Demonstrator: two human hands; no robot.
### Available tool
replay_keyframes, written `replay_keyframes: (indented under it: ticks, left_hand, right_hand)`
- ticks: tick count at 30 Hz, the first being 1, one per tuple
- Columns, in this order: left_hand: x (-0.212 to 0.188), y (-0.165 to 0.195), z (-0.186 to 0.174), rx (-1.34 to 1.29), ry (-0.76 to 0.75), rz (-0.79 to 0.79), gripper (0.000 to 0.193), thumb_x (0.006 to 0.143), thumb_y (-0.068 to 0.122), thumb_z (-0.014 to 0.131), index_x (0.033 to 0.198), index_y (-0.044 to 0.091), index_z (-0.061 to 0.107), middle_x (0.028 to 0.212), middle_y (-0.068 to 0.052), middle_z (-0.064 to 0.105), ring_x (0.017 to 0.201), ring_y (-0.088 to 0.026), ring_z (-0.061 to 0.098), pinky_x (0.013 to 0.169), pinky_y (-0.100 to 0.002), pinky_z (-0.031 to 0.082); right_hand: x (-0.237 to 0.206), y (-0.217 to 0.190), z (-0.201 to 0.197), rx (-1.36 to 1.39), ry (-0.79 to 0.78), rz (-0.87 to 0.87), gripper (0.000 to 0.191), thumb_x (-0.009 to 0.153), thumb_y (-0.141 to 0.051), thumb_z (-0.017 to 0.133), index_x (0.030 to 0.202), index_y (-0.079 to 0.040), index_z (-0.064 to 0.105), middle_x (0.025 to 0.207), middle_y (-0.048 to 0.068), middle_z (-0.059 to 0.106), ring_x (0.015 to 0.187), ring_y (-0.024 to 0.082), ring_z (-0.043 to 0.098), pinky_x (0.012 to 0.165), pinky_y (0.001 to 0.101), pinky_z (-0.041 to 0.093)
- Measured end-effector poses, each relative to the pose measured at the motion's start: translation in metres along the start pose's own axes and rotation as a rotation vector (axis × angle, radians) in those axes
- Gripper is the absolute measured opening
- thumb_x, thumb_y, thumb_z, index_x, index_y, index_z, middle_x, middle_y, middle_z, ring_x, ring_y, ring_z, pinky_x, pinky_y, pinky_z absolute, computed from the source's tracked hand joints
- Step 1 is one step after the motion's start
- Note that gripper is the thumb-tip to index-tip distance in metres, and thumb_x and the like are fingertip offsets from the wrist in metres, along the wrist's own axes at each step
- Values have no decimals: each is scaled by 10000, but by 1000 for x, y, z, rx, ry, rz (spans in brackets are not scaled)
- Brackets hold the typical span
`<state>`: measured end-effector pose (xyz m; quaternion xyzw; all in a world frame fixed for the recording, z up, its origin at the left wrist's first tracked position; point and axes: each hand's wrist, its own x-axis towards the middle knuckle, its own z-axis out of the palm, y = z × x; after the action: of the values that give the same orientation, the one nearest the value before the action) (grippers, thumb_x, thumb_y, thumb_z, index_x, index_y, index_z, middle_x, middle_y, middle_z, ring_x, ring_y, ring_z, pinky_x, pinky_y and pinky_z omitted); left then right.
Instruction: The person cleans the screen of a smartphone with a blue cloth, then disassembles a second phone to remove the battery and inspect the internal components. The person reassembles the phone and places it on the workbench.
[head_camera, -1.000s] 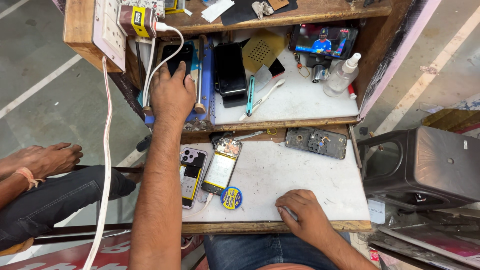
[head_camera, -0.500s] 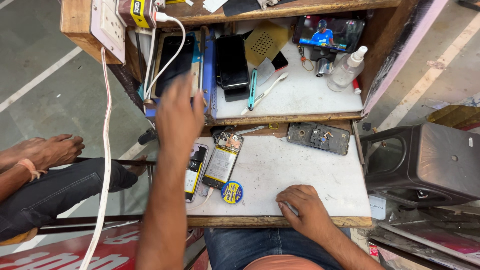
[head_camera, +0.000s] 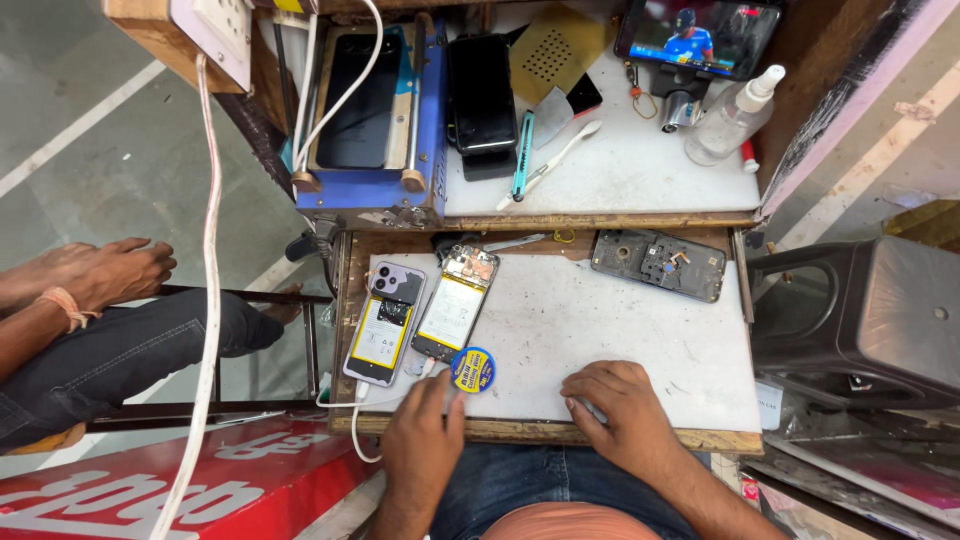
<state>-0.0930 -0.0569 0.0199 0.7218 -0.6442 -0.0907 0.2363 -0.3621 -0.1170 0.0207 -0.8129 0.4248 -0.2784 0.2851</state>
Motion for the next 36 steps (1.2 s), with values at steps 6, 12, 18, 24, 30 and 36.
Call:
replay_keyframes:
  ticks: [6, 12, 18, 24, 30, 36]
  left_hand:
    - [20, 30, 14, -107, -211, 40, 597, 898, 218, 706, 1447, 61, 529, 1087, -159, 714, 898, -357, 716, 719, -445, 581]
    - [42, 31, 33, -543, -206, -41, 522, 915, 78, 682, 1425, 112, 576, 1082, -171, 748, 824, -270, 760, 695, -365, 610]
    - [54, 75, 44, -717, -421, -82, 506, 905, 94, 704, 1397, 79, 587, 1022, -188, 743, 755, -259, 758, 688, -345, 603]
    - [19, 46, 51, -476, -194, 57, 395, 877, 136, 733, 1248, 37, 642, 1122, -203, 706, 723, -291, 739, 640, -374, 590]
    - [23, 46, -70, -136, -556, 1, 198, 922, 202, 721, 1082, 86, 721, 978, -136, 767, 773, -279, 759, 677, -388, 588]
    - [150, -161, -191, 498, 110, -533, 192, 919, 208, 717, 1070, 90, 724, 971, -132, 768, 782, -286, 757, 682, -397, 587]
  right_hand:
    - [-4, -2, -3, 6, 5, 13, 163, 825, -118, 726, 985, -94, 744, 994, 45, 768, 1027, 250, 666, 927, 410, 435]
    - [-9, -2, -5, 34, 20, 21, 170, 833, -107, 727, 1000, -81, 740, 1002, 49, 766, 1030, 247, 669, 930, 407, 440]
    - [-13, 1, -4, 119, 121, -10, 149, 832, -71, 738, 980, -79, 721, 1001, 57, 768, 1015, 245, 700, 921, 387, 484]
    - [-21, 4, -6, 167, 244, 57, 160, 819, -19, 743, 972, -63, 730, 972, 79, 754, 995, 271, 702, 875, 365, 534]
    - [-12, 11, -8, 203, 193, 31, 150, 817, -32, 741, 964, -66, 733, 963, 76, 761, 991, 258, 712, 886, 371, 521]
    - [-12, 15, -6, 192, 140, 47, 155, 815, -43, 744, 967, -74, 739, 966, 70, 764, 1006, 253, 707, 903, 372, 508]
